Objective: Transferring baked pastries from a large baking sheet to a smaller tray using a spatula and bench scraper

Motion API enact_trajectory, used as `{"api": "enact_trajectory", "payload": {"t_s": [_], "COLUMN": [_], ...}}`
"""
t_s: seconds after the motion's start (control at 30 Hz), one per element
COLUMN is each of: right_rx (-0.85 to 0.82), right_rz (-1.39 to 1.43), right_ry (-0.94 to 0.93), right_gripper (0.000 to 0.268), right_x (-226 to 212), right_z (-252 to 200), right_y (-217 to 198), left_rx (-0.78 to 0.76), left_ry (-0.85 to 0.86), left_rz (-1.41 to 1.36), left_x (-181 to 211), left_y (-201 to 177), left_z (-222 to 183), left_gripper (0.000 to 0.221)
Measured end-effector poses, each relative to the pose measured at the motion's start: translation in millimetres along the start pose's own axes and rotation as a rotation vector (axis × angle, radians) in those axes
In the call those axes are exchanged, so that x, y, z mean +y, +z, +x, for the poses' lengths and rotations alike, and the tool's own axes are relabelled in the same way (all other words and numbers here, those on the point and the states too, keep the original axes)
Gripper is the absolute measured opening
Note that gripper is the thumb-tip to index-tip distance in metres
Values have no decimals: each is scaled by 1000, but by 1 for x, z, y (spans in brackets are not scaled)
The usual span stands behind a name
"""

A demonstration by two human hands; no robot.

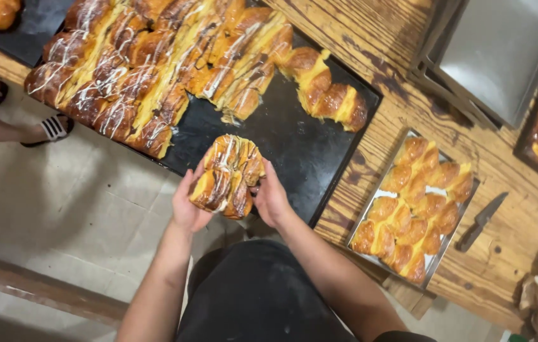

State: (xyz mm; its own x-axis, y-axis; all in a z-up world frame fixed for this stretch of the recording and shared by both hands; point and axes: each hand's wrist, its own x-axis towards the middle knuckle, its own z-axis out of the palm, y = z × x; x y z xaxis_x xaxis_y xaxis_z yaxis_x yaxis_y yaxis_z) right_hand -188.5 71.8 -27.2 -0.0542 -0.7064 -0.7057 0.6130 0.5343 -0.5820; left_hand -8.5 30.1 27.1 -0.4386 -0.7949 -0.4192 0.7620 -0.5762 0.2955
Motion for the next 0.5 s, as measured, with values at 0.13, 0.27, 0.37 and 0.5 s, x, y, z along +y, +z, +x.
{"api": "enact_trajectory", "payload": {"t_s": [0.13, 0.27, 0.37, 0.5], "right_rx": [13, 75, 139, 245], "right_rz": [-20, 66, 139, 204], "right_ry": [-48, -181, -272, -335], "right_gripper": [57, 57, 58, 59], "right_x": [-9, -12, -31, -47], "right_z": [-15, -48, -92, -150], "right_y": [-33, -97, -138, -214], "left_rx": [-90, -187, -274, -379], "left_ry": [-46, -135, -200, -308], "left_rz": [103, 304, 446, 525], "left_x": [-15, -59, -115, -205], "left_y": [8, 27, 40, 61], "left_z": [-2, 7, 12, 11], "left_gripper": [76, 69, 69, 68]}}
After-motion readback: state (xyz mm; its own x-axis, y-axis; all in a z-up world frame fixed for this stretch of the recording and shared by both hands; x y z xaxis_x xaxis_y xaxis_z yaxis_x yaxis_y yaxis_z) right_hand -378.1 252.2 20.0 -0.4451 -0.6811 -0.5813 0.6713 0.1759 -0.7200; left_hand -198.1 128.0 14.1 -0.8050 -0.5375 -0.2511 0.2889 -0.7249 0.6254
